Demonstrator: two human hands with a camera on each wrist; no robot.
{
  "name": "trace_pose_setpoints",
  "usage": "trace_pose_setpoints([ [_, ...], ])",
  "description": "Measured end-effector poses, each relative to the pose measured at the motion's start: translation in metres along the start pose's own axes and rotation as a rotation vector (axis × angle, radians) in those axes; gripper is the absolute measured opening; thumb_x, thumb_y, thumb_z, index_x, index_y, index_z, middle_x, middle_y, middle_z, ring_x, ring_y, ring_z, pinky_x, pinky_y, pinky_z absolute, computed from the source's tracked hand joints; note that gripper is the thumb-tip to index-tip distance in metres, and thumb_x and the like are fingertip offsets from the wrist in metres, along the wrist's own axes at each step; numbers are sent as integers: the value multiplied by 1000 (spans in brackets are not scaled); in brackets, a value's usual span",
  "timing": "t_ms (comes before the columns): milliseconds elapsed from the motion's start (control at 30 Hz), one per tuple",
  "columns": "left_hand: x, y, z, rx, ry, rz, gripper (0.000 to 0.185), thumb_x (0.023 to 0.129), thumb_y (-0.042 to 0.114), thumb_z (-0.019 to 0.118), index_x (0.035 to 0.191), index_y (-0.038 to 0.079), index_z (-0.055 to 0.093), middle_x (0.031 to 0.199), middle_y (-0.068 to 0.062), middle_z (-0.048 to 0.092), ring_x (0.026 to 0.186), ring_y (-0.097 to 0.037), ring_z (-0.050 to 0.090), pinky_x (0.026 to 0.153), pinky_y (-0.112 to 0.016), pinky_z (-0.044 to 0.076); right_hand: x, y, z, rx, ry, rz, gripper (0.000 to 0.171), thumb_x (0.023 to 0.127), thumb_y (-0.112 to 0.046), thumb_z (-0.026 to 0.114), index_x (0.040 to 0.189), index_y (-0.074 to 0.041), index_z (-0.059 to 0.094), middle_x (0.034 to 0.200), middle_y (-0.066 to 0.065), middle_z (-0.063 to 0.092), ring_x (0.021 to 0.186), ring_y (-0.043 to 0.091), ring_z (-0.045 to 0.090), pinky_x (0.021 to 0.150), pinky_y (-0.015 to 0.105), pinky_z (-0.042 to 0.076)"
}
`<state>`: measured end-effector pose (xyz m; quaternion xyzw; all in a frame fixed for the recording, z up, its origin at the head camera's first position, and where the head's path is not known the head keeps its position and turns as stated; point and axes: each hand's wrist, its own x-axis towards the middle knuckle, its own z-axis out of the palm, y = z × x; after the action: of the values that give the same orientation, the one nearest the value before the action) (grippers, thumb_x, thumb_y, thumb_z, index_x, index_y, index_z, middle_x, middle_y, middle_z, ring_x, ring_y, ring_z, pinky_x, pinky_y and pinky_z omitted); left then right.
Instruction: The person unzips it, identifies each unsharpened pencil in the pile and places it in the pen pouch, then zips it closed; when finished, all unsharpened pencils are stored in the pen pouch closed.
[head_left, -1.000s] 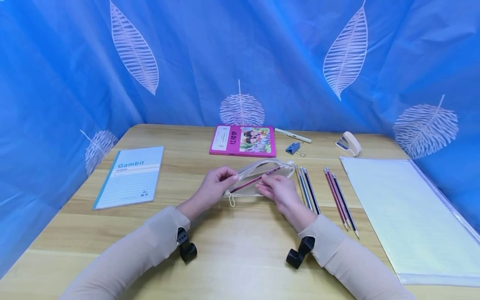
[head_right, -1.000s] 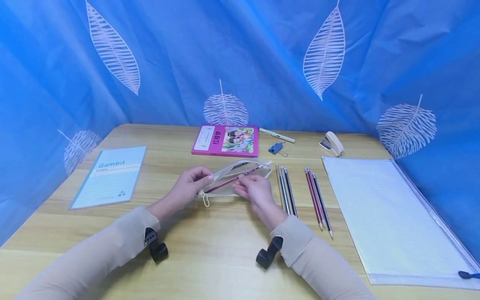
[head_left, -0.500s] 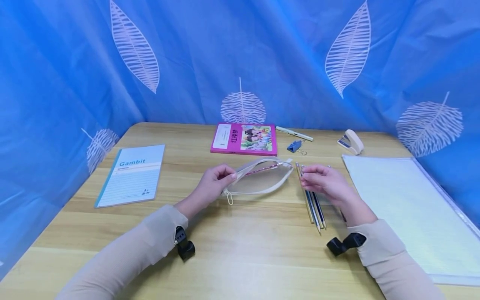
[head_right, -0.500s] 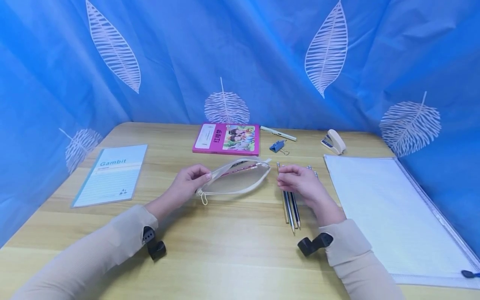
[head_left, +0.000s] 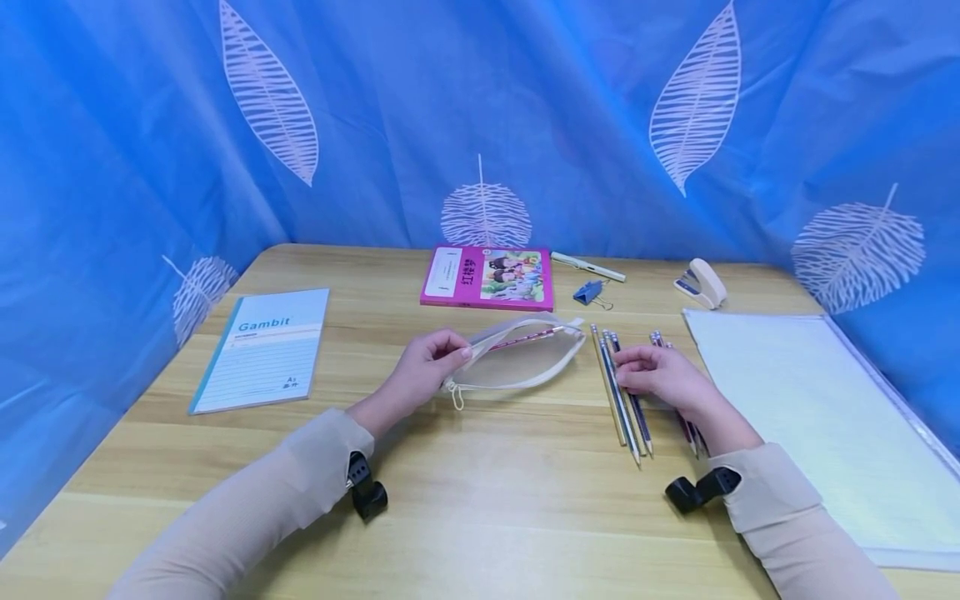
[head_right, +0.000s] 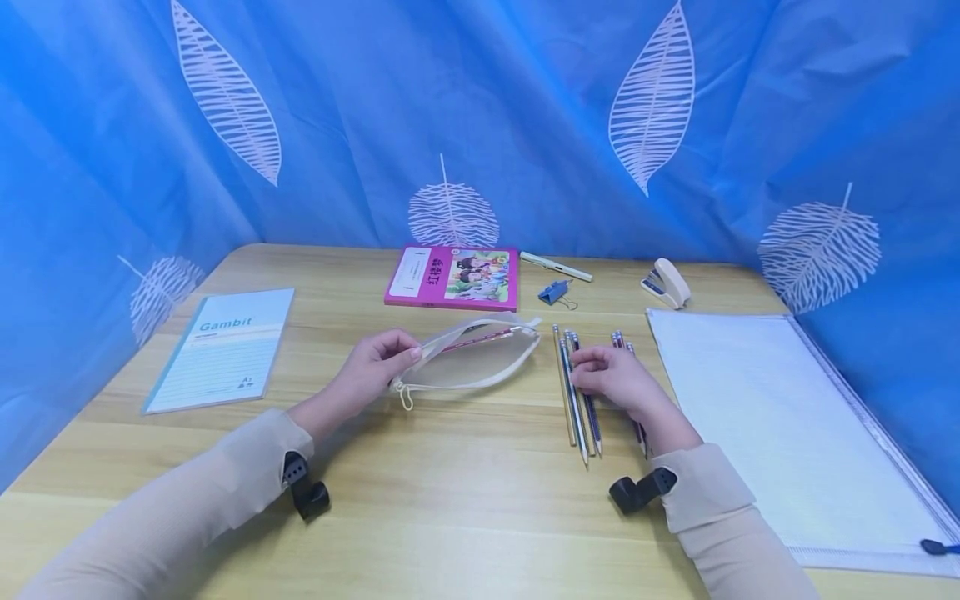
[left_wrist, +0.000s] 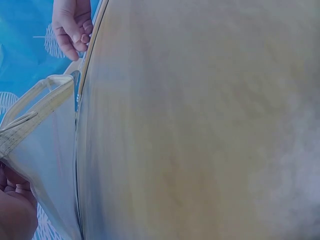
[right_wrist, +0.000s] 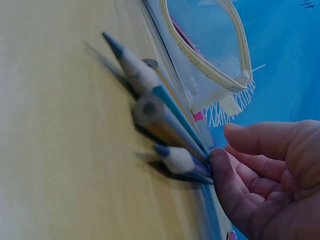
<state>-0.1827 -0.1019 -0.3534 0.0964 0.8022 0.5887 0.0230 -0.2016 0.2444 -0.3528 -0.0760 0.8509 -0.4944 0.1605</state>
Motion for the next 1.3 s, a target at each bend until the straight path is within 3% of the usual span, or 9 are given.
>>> trace_pose_setpoints([
  [267,0,1,0,-8,7,9,12,91,11,57,93,1,63,75,-4,54,64,-15,44,54,-22,38,5,1,-2,-176,66,35,45,83,-14,67,121,5,52,92,8,58,78,12,54,68,23,48],
  [600,0,2,0,-3,10,-8,11,92,12,57,93,3,63,78,-5,55,67,-16,46,57,-23,40,4,3,-7,-313,137,1,45,77,-16,73,114,3,56,84,7,60,73,16,52,64,28,42],
  [767,-1,2,0,-4,9,-14,11,92,12,56,93,3,63,78,-4,55,66,-16,45,56,-22,39,4,-1,-8,-401,123,10,48,74,-18,74,113,4,57,80,4,59,70,16,51,64,29,40],
  [1033,0,1,-1,-12,11,-18,12,91,12,57,94,2,63,76,-5,54,63,-15,44,53,-22,38,7,-10,-7,-599,37,57,63,75,-25,75,125,4,51,74,3,61,67,16,54,64,32,41],
  [1300,-1,2,-1,-10,9,-28,11,92,12,56,94,4,63,77,-5,54,63,-15,45,53,-22,38,9,-12,-8,-612,24,99,62,74,-20,71,126,4,48,69,3,59,62,15,56,63,32,43],
])
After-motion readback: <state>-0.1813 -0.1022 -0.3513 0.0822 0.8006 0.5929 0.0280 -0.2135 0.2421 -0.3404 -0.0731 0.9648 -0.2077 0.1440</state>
